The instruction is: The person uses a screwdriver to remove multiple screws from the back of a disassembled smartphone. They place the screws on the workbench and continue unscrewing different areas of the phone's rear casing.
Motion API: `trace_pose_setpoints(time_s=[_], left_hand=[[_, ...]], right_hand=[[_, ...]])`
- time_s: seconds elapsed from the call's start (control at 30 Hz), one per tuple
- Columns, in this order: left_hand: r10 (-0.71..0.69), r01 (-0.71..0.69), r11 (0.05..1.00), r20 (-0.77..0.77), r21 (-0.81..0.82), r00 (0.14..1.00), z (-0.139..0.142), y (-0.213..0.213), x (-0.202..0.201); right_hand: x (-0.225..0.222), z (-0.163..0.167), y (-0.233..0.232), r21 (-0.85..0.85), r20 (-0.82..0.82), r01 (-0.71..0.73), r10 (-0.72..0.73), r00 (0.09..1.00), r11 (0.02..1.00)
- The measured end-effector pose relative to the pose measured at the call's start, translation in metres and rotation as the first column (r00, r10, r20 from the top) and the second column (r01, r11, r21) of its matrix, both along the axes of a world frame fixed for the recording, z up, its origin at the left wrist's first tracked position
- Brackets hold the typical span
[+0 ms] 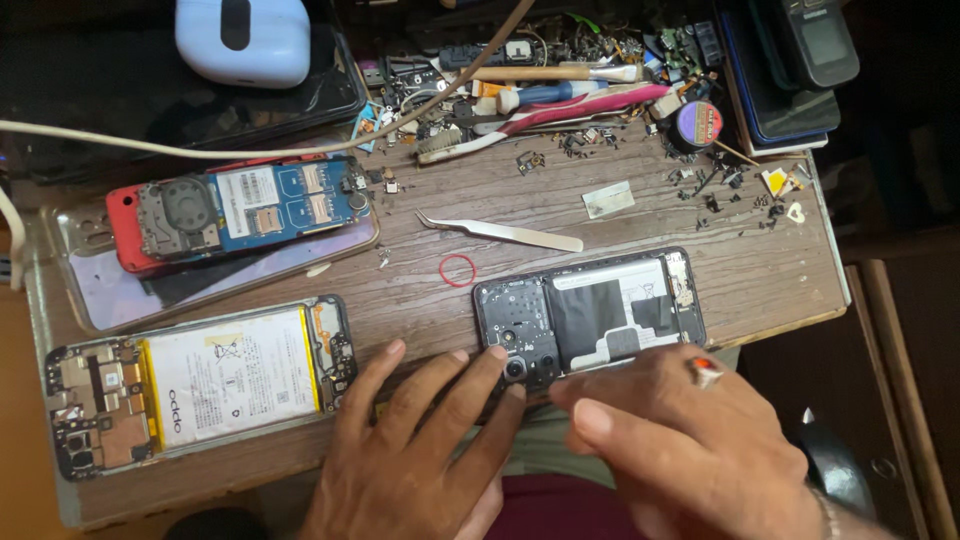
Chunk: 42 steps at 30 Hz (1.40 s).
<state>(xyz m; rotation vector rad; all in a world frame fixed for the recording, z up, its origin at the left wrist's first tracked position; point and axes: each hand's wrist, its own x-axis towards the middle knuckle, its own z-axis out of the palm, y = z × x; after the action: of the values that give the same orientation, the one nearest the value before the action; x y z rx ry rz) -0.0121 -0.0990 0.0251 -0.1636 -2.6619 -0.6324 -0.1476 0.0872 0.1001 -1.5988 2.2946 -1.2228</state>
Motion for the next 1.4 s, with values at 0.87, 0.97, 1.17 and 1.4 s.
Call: trace_pose_setpoints(time_s=[0.87, 0.97, 1.17, 1.4], left_hand=[[0.037, -0.048, 0.993, -0.107, -0.104, 0.994, -0.019, 0.004, -0.004], [0.033, -0.049, 0.992, -0.129, -0.12, 0.991, -0.023, 0.003, -0.006], [0.029, -0.048, 0.991, -0.153, -0.128, 0.988, -0.026, 0.004, -0.008], [0.04, -0.055, 0.991, -0.118, -0.122, 0.992, -0.022, 0.004, -0.007]], right_hand=[[-0.078, 0.028, 0.033, 0.005, -0.24, 0.602, -0.583, 0.776, 0.799], [-0.112, 0.004, 0.057, 0.151, -0.486, 0.665, -0.531, 0.694, 0.731], [-0.125, -0.032, 0.078, 0.191, -0.589, 0.704, -0.494, 0.64, 0.683], [-0.124, -0.031, 0.055, 0.159, -0.683, 0.727, -0.458, 0.57, 0.668]])
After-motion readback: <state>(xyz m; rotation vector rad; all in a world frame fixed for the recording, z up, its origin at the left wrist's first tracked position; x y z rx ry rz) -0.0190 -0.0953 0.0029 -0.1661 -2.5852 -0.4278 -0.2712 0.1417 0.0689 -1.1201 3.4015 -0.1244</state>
